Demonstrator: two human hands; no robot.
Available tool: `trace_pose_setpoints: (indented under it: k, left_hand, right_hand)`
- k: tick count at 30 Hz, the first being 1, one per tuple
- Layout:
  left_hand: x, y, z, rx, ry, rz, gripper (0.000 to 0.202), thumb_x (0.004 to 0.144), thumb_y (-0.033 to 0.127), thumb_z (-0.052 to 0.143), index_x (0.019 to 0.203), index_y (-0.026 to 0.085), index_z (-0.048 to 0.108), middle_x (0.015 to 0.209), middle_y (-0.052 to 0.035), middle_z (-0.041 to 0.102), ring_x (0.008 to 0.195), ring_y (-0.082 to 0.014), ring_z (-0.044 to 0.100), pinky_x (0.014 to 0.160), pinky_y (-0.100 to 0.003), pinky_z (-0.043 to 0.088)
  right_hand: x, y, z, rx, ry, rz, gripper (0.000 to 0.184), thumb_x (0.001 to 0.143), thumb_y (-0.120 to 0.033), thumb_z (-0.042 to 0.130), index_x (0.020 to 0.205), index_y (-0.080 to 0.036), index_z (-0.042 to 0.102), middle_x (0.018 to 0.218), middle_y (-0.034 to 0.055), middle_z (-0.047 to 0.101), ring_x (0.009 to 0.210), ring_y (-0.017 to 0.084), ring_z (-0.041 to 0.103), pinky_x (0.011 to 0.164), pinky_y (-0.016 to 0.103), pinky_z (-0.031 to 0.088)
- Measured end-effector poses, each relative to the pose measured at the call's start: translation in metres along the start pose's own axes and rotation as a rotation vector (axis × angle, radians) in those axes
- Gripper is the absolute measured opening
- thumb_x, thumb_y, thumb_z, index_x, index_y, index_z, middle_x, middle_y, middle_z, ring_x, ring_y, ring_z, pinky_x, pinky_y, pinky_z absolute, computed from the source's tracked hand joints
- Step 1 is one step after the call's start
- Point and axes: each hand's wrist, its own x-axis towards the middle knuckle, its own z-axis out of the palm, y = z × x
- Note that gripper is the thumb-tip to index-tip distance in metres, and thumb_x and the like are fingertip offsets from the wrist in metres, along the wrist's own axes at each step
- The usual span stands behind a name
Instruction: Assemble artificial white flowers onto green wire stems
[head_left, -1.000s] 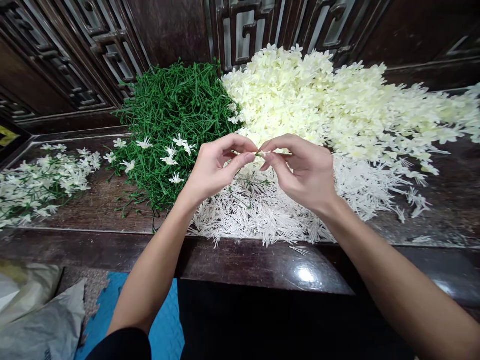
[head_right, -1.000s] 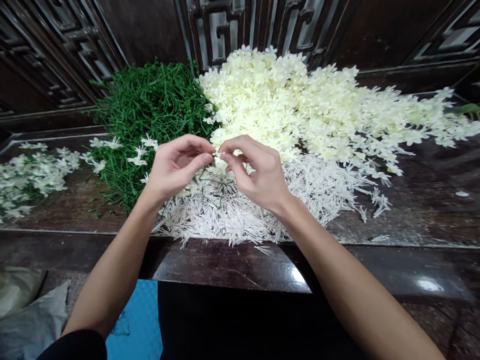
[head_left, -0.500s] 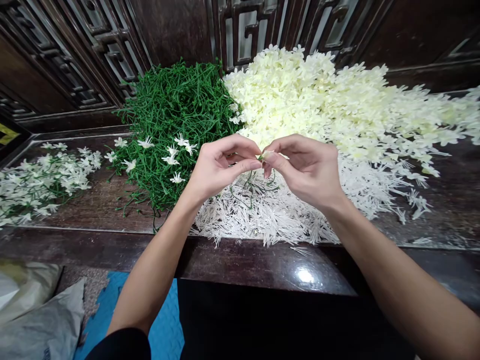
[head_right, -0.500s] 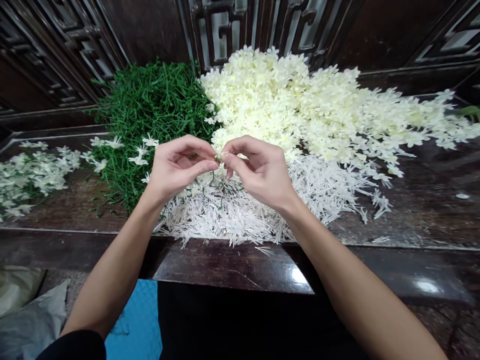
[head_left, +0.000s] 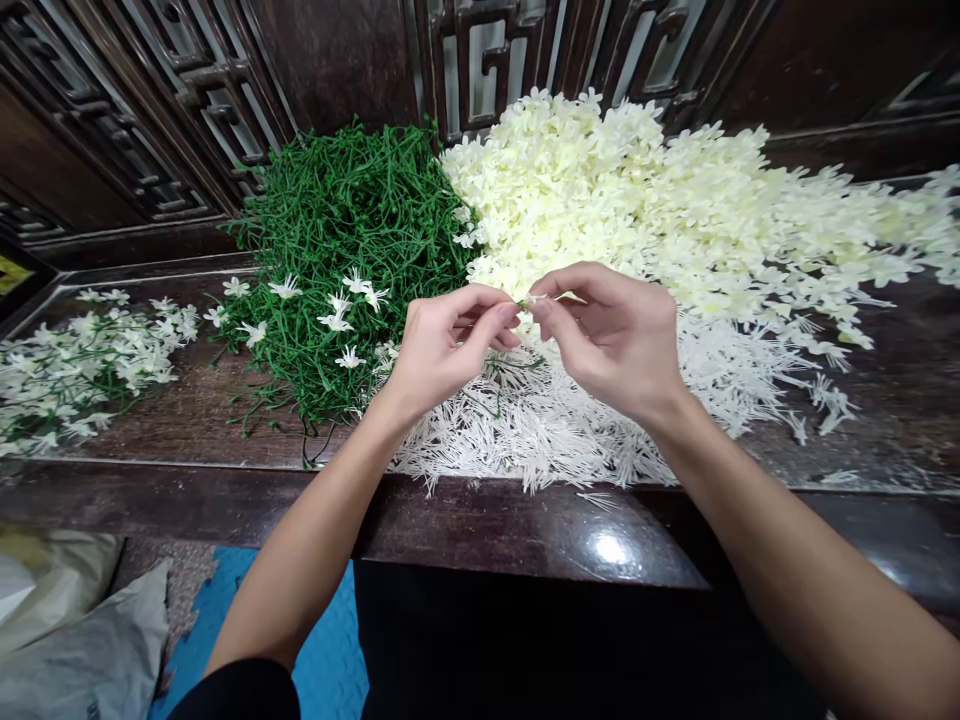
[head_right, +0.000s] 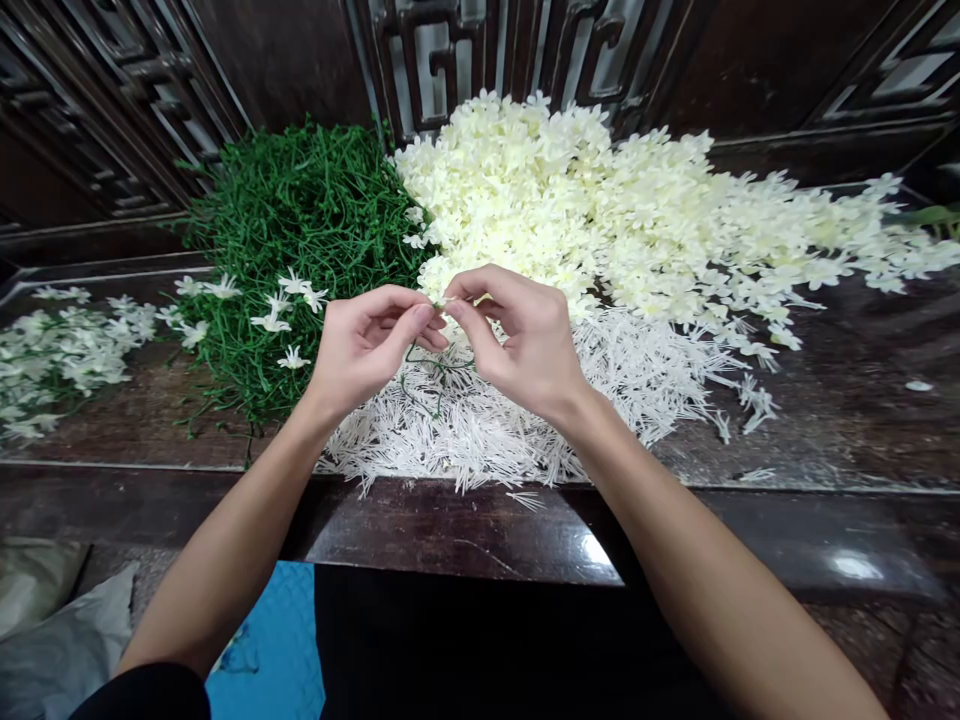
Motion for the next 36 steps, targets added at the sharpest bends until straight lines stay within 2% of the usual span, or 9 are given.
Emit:
trace_pose_setpoints:
  k: [3, 6, 11, 20, 29, 33, 36]
  left_hand:
    - [-0.001, -0.001, 0.001, 0.020, -0.012, 0.038, 0.010, 0.093, 0.020, 0.059, 0.087, 0.016, 0.066, 0.070, -0.0017, 0.071, 0.062, -0.0104, 0.070, 0.060, -0.022, 0.059]
    - [-0.001, -0.004, 0.001, 0.118, 0.022, 0.139, 0.011, 0.094, 0.019, 0.058, 0.085, 0.017, 0.064, 0.061, 0.0026, 0.064, 0.052, -0.0073, 0.060, 0.050, -0.019, 0.050]
    - [0.000, -0.007, 0.002, 0.339, 0.118, 0.366, 0.012, 0.091, 0.010, 0.058, 0.082, 0.016, 0.063, 0.069, 0.0008, 0.066, 0.062, -0.0086, 0.059, 0.056, -0.021, 0.047]
    - [-0.003, -0.011, 0.003, 0.482, 0.121, 0.475, 0.015, 0.092, 0.006, 0.051, 0.085, 0.016, 0.060, 0.074, -0.0014, 0.066, 0.064, -0.0099, 0.059, 0.056, -0.022, 0.047]
    - [-0.004, -0.016, 0.005, 0.483, 0.110, 0.497, 0.017, 0.093, 0.005, 0.049, 0.086, 0.017, 0.058, 0.075, -0.0008, 0.065, 0.066, -0.0099, 0.059, 0.057, -0.022, 0.047]
    - [0.000, -0.019, 0.007, 0.340, 0.123, 0.347, 0.012, 0.097, 0.015, 0.051, 0.087, 0.018, 0.058, 0.075, -0.0004, 0.064, 0.065, -0.0098, 0.058, 0.061, -0.024, 0.049]
    - [0.002, -0.023, 0.006, 0.186, 0.129, 0.210, 0.012, 0.099, 0.022, 0.050, 0.089, 0.019, 0.056, 0.074, 0.0007, 0.062, 0.060, -0.0085, 0.056, 0.059, -0.024, 0.048]
  right_hand:
    - [0.002, -0.002, -0.002, -0.041, -0.017, -0.053, 0.010, 0.087, -0.015, 0.062, 0.087, -0.024, 0.066, 0.082, 0.0021, 0.071, 0.068, 0.016, 0.066, 0.057, 0.033, 0.057]
    - [0.003, -0.004, -0.004, -0.092, -0.045, -0.105, 0.013, 0.086, -0.012, 0.062, 0.086, -0.024, 0.067, 0.079, 0.0019, 0.072, 0.067, 0.017, 0.065, 0.056, 0.033, 0.056]
    - [0.001, -0.003, -0.005, -0.123, -0.050, -0.140, 0.012, 0.086, -0.013, 0.061, 0.087, -0.023, 0.067, 0.078, 0.0022, 0.071, 0.067, 0.017, 0.065, 0.058, 0.033, 0.055]
    - [-0.002, -0.003, -0.001, -0.150, -0.032, -0.145, 0.014, 0.083, -0.011, 0.062, 0.086, -0.024, 0.066, 0.075, 0.0017, 0.070, 0.064, 0.018, 0.064, 0.054, 0.033, 0.053]
    - [-0.008, -0.002, 0.004, -0.130, -0.025, -0.047, 0.009, 0.084, -0.015, 0.063, 0.083, -0.024, 0.066, 0.074, 0.0016, 0.069, 0.066, 0.018, 0.066, 0.056, 0.035, 0.056]
    - [-0.003, -0.001, 0.007, -0.031, 0.042, -0.010, 0.005, 0.091, -0.025, 0.062, 0.095, -0.026, 0.066, 0.086, 0.0031, 0.070, 0.076, 0.019, 0.067, 0.065, 0.035, 0.059]
    - [0.004, 0.005, 0.001, -0.009, 0.063, 0.051, 0.019, 0.095, -0.041, 0.060, 0.111, -0.030, 0.064, 0.102, 0.0049, 0.070, 0.094, 0.021, 0.068, 0.075, 0.037, 0.060]
